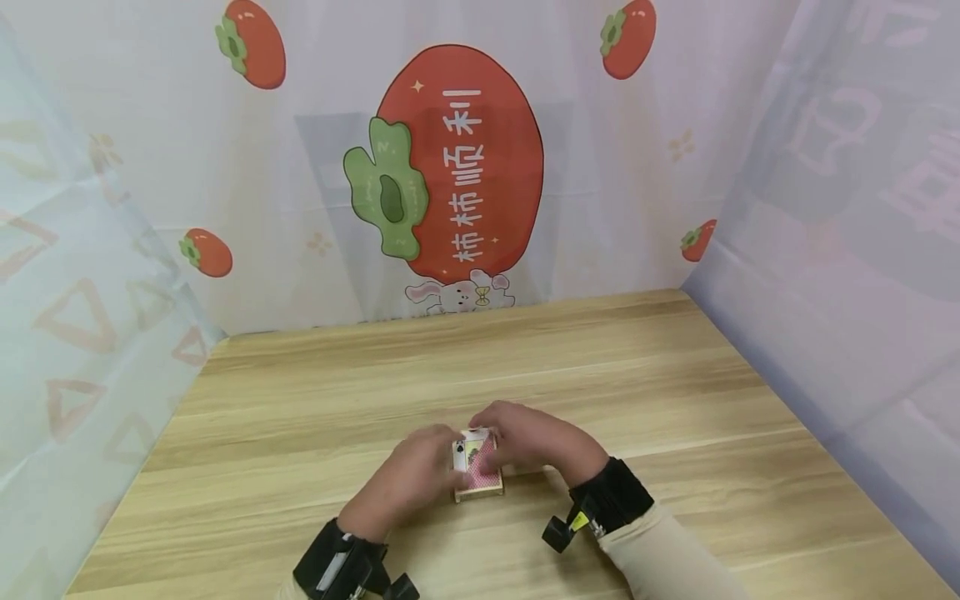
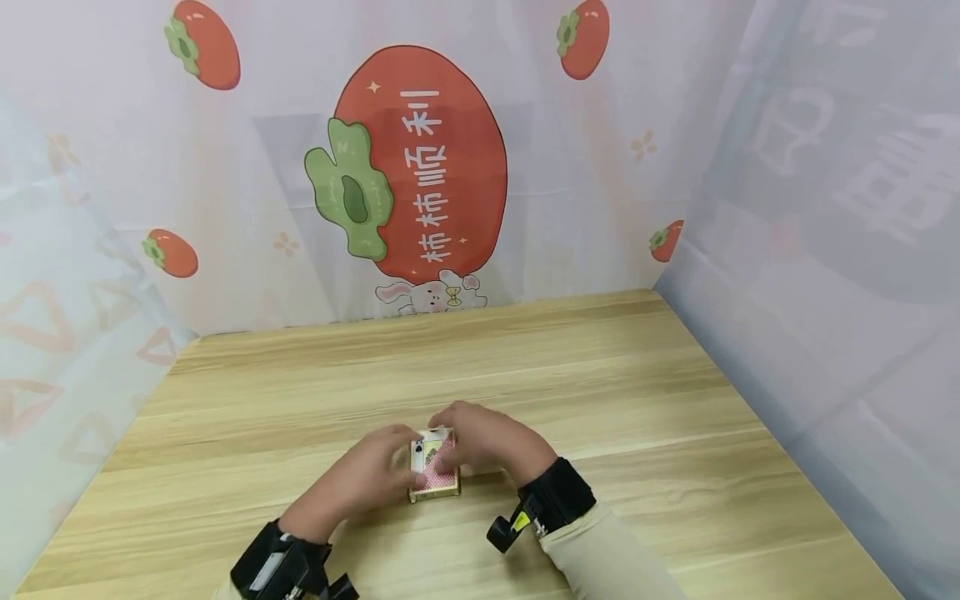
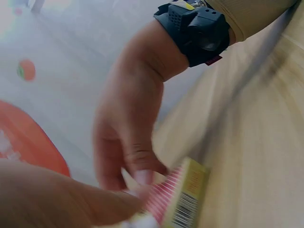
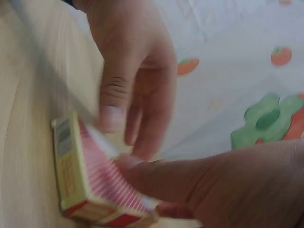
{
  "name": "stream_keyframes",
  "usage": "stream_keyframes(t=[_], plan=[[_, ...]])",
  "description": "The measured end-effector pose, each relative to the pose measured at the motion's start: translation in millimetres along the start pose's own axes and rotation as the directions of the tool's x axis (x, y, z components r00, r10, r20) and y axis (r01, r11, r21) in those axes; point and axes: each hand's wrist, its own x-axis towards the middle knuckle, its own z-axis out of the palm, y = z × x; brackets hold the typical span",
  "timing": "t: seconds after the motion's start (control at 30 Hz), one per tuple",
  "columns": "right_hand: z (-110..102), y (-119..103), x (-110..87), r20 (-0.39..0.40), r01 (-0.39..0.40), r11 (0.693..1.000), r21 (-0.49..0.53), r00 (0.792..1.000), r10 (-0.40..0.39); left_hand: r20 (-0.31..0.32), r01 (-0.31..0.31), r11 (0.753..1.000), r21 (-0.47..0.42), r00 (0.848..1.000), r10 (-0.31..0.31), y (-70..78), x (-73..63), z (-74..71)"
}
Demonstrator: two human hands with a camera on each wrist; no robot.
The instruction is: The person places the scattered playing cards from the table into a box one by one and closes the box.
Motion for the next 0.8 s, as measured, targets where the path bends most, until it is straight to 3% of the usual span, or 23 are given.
stream_keyframes(t=[0.13,0.27,0.43,0.57,0.8], plan=[[-3.2,-18.3,-14.9,0.054,0.012,0.969,-0.245,0.999,0.002,0.061,-0.099,0.978,0.185,0.994,0.089,11.5,-7.6,-8.5],[-3.3,-26.0,-20.2,0.033,-0.029,0.943,-0.331,0.999,0.042,0.027,-0.101,0.972,0.211,0.995,0.098,11.7,-7.1,-2.2],[-4.0,-16.8,-17.1,-0.022,-0.097,0.953,-0.286,0.995,0.095,-0.013,-0.099,0.989,0.114,0.995,0.101,-1.0,5.8,14.4],[-5.4,-2.8,-7.6,-0.117,-0.133,0.96,-0.245,0.987,0.106,-0.049,-0.094,0.995,0.023,0.994,0.095,-10.3,27.1,20.5],[-13.9,22.5,10.9,-0.304,-0.213,0.96,-0.183,0.941,0.151,-0.103,-0.07,0.997,-0.012,0.992,0.068,-14.0,75.2,21.5]])
